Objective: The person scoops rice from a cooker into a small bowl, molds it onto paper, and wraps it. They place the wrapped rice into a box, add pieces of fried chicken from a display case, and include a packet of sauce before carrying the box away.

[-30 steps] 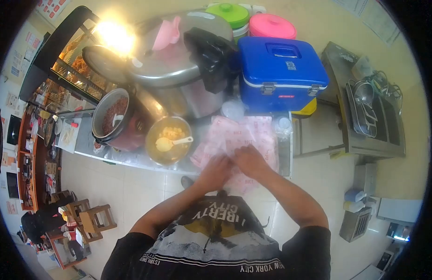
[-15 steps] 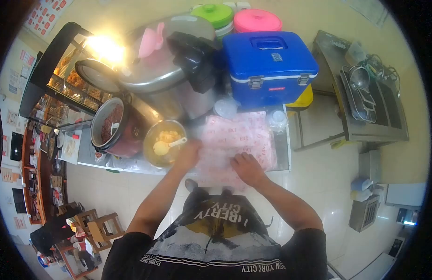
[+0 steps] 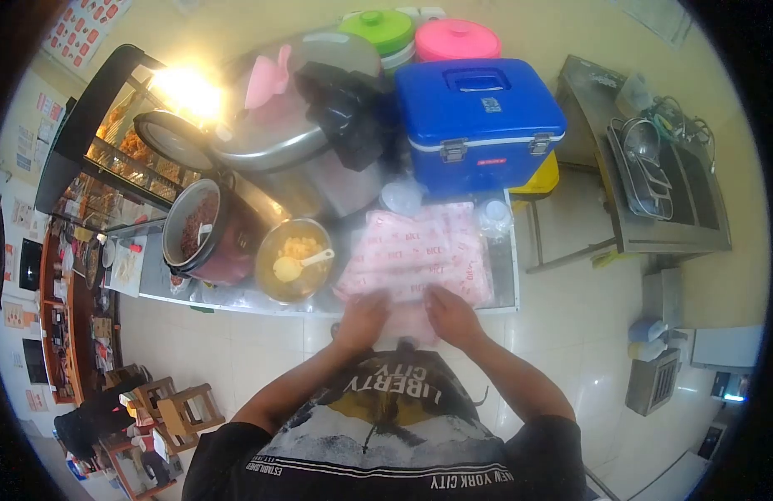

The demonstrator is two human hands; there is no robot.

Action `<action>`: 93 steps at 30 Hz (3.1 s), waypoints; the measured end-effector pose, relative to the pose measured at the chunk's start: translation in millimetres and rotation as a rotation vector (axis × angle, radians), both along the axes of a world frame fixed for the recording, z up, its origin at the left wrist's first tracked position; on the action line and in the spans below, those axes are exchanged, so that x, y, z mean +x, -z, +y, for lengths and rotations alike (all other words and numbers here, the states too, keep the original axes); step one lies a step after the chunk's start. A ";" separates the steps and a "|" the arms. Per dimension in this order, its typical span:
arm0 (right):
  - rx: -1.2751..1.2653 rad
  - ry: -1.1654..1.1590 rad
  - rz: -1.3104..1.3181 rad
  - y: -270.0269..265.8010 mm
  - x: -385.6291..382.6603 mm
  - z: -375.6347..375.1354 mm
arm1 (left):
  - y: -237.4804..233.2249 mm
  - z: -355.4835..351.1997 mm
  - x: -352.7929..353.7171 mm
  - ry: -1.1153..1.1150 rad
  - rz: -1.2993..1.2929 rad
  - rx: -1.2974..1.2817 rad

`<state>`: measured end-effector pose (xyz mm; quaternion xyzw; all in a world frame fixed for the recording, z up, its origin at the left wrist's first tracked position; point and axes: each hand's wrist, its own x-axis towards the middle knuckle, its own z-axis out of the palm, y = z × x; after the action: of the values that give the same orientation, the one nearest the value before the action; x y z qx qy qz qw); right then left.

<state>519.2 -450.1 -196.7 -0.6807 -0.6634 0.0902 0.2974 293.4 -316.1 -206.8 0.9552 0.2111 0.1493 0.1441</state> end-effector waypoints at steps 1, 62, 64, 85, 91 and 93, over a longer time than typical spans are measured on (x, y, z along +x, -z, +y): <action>-0.006 -0.008 -0.003 0.3 2.0 -1.4 | -2.4 0.8 -0.2 -0.026 0.038 -0.026; -0.133 0.169 1.543 -89.8 -91.5 105.0 | -95.0 58.4 12.5 -0.540 -0.724 -1.655; -0.174 0.265 1.811 -106.8 -104.6 118.3 | -102.6 52.0 -10.0 -0.512 -0.736 -1.595; -0.367 -0.003 0.636 -120.5 -216.1 247.1 | 3.8 288.9 -513.6 -1.540 -0.987 -0.247; -0.278 0.232 0.510 -105.0 -194.0 205.0 | 22.4 349.7 -519.4 -1.496 -0.377 -0.355; -0.306 0.355 0.435 -96.4 -178.9 178.7 | 15.1 351.1 -517.5 -1.606 -0.145 -0.263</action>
<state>340.3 -271.3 -100.2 -0.7874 -0.4339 0.2790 0.3376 -224.0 35.0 -222.0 0.4759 0.8372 0.2426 0.1172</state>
